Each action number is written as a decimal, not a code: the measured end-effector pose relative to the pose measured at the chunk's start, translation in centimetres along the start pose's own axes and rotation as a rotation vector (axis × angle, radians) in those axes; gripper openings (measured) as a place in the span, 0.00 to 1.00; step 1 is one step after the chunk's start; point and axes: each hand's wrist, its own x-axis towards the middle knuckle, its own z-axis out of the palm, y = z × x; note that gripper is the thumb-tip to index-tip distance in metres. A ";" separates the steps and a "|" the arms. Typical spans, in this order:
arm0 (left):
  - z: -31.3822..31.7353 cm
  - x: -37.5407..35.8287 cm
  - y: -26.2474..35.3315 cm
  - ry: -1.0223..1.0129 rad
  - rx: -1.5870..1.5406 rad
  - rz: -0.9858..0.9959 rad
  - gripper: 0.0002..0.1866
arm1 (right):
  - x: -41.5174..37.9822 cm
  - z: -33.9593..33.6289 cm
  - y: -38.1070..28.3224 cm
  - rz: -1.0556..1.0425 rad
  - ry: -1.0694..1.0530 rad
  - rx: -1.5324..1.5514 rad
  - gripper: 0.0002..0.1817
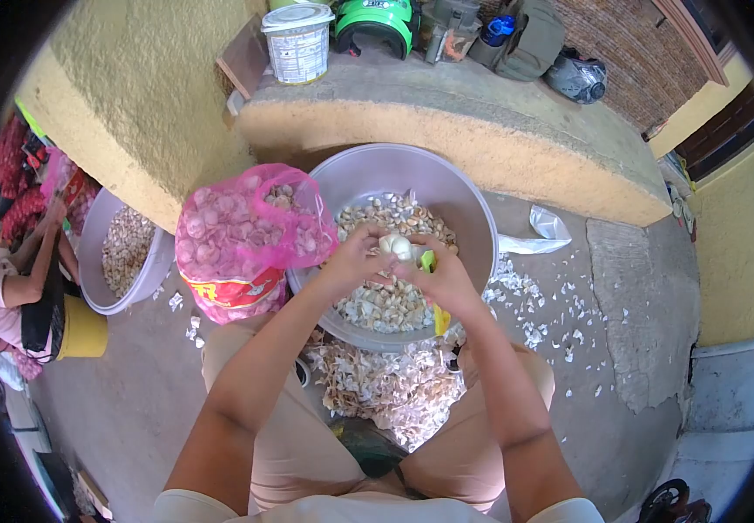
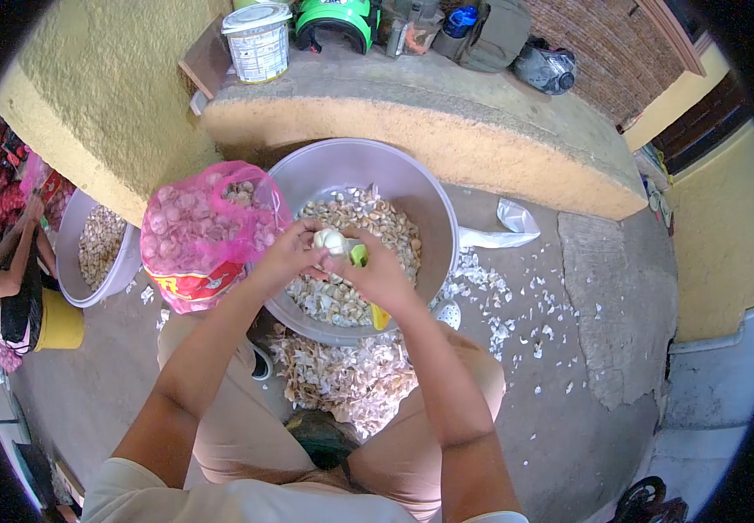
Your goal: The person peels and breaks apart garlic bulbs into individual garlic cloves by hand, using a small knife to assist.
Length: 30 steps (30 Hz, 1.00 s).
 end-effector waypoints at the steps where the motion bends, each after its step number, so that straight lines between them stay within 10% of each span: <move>1: 0.0 0.1 -0.4 0.013 0.059 0.020 0.26 | 0.3 0.2 0.7 -0.098 0.056 -0.066 0.27; 24: -0.4 -1.1 1.0 -0.150 -0.019 -0.022 0.22 | 1.1 0.8 2.7 -0.626 0.126 -0.410 0.27; 30: -0.6 -0.6 0.1 -0.147 -0.133 0.014 0.20 | 0.6 -0.1 1.5 -0.447 0.030 -0.122 0.25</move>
